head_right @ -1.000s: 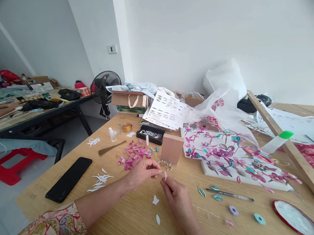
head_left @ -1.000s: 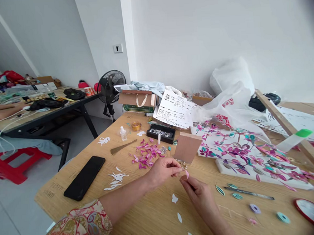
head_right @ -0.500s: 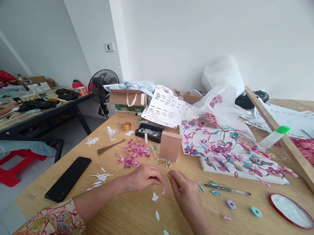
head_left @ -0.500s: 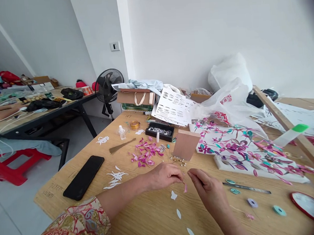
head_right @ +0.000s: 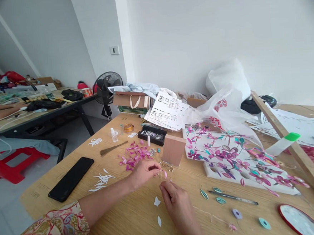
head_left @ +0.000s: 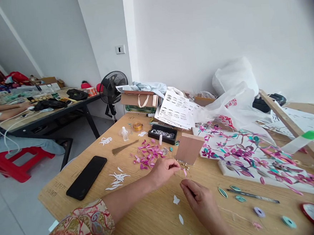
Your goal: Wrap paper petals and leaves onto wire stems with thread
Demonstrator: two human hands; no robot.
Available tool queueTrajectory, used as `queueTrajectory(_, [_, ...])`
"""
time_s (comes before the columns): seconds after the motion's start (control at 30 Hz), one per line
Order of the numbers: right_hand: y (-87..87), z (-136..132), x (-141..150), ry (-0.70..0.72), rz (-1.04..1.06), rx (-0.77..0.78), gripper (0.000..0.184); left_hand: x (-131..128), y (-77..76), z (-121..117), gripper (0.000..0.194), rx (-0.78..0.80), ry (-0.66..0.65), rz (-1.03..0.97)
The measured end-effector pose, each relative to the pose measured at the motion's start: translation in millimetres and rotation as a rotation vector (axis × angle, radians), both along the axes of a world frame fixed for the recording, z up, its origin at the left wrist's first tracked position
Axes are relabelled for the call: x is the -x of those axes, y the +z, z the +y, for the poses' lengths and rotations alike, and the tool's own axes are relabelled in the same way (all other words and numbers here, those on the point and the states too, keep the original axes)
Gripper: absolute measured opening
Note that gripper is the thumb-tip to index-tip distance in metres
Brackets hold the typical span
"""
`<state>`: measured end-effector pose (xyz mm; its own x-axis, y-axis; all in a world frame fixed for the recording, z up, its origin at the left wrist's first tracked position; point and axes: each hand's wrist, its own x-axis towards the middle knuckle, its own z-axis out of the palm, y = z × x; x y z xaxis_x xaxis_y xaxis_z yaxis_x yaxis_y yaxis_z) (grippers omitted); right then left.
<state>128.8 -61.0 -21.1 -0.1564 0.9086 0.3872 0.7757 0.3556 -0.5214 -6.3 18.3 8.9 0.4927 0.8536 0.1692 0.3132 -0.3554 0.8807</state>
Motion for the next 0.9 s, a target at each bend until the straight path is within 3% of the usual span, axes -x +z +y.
queueTrajectory(0.1, [7.3, -3.1, -2.8, -0.004, -0.034, -0.061, 0.026, 3.1, -2.5, 0.3, 0.013, -0.294, -0.109, 0.195])
queueTrajectory(0.2, [13.5, -1.8, -12.1, -0.048, -0.043, -0.115, 0.024, 5.6, -1.1, -3.2, 0.013, -0.348, -0.332, 0.271])
queueTrajectory(0.27, [14.3, 1.1, -19.0, -0.094, -0.028, -0.109, 0.023, 6.3, 2.8, -6.9, 0.010, -0.234, -0.443, 0.212])
queueTrajectory(0.33, [11.9, 4.6, -23.8, -0.128, 0.010, -0.075, 0.023, 5.7, 7.5, -10.5, 0.007, -0.004, -0.433, 0.083])
queueTrajectory(0.43, [5.4, 8.2, -24.2, -0.124, 0.072, -0.006, 0.025, 2.6, 11.7, -13.0, 0.008, 0.344, -0.289, -0.136])
queueTrajectory(0.57, [-1.1, 8.7, -15.1, -0.092, 0.093, 0.002, 0.030, -2.4, 9.5, -9.5, 0.015, 0.450, -0.111, -0.297])
queueTrajectory(0.7, [-1.3, 5.3, -4.9, -0.024, 0.059, -0.025, 0.031, -3.3, 4.1, -3.3, 0.009, 0.325, -0.011, -0.216])
queueTrajectory(0.8, [2.0, 1.5, -1.3, 0.000, 0.017, -0.035, 0.028, -0.9, 0.1, 0.1, 0.009, 0.019, -0.011, -0.011])
queueTrajectory(0.9, [7.2, -0.7, -4.2, -0.006, -0.014, -0.077, 0.026, 2.2, -2.9, 1.5, 0.012, -0.254, -0.119, 0.193])
